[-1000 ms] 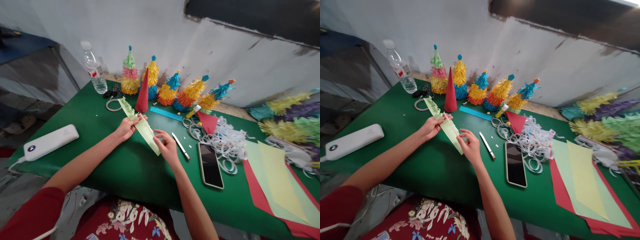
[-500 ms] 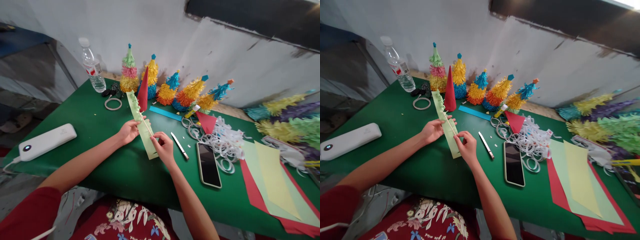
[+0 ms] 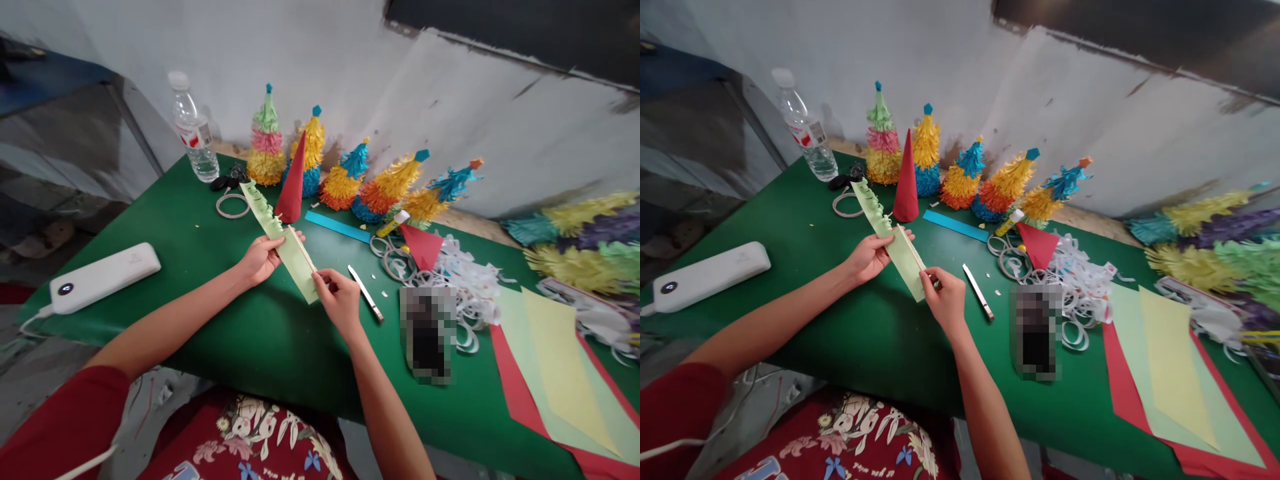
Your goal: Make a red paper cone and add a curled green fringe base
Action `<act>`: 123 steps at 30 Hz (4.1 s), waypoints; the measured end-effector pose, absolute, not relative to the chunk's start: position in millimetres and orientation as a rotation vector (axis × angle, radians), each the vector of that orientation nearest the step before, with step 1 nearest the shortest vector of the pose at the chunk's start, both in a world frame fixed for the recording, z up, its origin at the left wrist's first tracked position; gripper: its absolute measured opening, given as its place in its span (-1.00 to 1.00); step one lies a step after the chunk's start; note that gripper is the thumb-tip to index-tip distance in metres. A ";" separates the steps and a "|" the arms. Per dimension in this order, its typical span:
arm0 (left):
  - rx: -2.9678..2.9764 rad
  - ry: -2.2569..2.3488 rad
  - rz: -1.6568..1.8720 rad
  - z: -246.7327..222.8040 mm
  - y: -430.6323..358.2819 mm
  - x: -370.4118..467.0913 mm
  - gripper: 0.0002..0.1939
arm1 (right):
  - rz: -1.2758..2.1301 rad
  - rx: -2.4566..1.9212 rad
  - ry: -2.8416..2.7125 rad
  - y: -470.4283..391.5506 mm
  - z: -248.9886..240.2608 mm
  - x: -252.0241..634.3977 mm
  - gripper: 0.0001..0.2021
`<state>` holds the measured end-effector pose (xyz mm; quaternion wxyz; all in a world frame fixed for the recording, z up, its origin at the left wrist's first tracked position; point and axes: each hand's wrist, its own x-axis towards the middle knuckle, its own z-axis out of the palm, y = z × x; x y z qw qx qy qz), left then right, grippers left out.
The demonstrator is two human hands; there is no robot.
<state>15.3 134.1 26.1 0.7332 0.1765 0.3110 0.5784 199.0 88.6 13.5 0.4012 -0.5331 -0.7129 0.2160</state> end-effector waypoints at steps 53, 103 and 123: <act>0.472 0.749 1.358 19.9 136.2 16.4 -0.77 | 0.702 -1.400 -1.798 88.4 9.3 197.1 -0.74; 0.420 0.689 1.331 25.2 132.1 19.4 -0.53 | 0.569 -1.351 -1.658 92.2 19.8 207.3 -0.76; 0.467 0.944 1.387 19.2 135.3 18.2 -0.72 | 0.530 -1.486 -1.870 89.7 5.4 192.6 -0.69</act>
